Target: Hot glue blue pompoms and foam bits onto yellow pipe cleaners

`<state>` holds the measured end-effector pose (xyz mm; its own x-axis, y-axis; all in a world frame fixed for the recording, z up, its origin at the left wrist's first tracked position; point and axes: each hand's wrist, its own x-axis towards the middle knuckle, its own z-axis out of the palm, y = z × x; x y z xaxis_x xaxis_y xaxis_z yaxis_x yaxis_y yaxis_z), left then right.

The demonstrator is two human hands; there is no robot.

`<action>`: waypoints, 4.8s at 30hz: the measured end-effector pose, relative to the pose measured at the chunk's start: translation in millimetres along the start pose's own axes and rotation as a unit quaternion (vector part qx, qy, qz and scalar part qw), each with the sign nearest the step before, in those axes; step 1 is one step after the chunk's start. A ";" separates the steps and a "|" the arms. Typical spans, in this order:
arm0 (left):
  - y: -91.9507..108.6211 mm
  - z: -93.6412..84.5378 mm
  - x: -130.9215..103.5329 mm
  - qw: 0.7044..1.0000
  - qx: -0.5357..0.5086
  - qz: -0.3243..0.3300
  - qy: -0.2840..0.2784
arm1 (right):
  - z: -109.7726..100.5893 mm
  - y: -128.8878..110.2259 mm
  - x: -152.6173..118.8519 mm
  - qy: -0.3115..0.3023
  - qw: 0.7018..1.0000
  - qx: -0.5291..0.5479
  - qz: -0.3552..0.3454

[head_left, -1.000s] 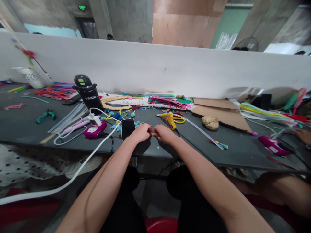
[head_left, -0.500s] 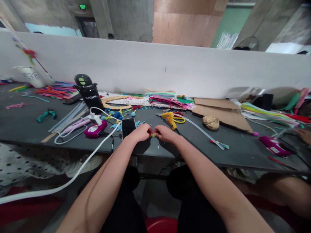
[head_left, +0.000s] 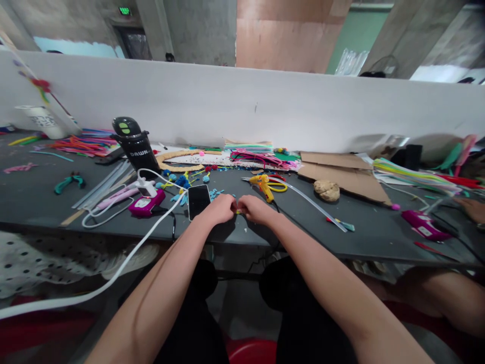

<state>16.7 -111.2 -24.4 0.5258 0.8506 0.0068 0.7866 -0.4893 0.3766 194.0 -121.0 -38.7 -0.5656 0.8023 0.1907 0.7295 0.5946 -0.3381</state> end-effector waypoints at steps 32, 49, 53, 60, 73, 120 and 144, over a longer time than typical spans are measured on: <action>18.2 5.3 -12.0 0.995 0.096 0.032 0.025 | 15.9 -3.5 -15.9 0.030 0.994 -0.083 -0.064; -7.5 -13.5 -12.2 0.991 -0.108 0.003 0.081 | -4.9 -11.3 -10.4 0.059 0.998 0.013 0.004; -5.4 -29.0 -23.0 0.976 -0.190 0.003 0.109 | -19.0 -19.1 -17.1 0.090 0.994 0.057 0.014; 8.1 -42.5 -41.9 0.956 -0.241 0.035 0.162 | -38.9 -35.1 -29.2 0.128 0.987 0.098 0.017; 23.9 -41.1 -41.4 0.948 -0.269 0.026 0.167 | -40.7 -49.6 -28.4 0.170 0.977 0.130 0.018; 25.9 -35.0 -40.2 0.863 -0.478 0.014 0.166 | -44.1 -51.2 -32.8 0.159 0.942 0.290 0.065; 28.5 -43.6 -50.9 0.873 -0.473 0.045 0.111 | -52.5 -44.3 -38.4 0.062 0.881 0.469 0.017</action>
<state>-1.8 -160.1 26.4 0.4131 0.8847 0.2160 0.0711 -0.2678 0.9609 203.6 -175.4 17.3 -0.4609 0.8527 0.2459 0.0722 0.3123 -0.9472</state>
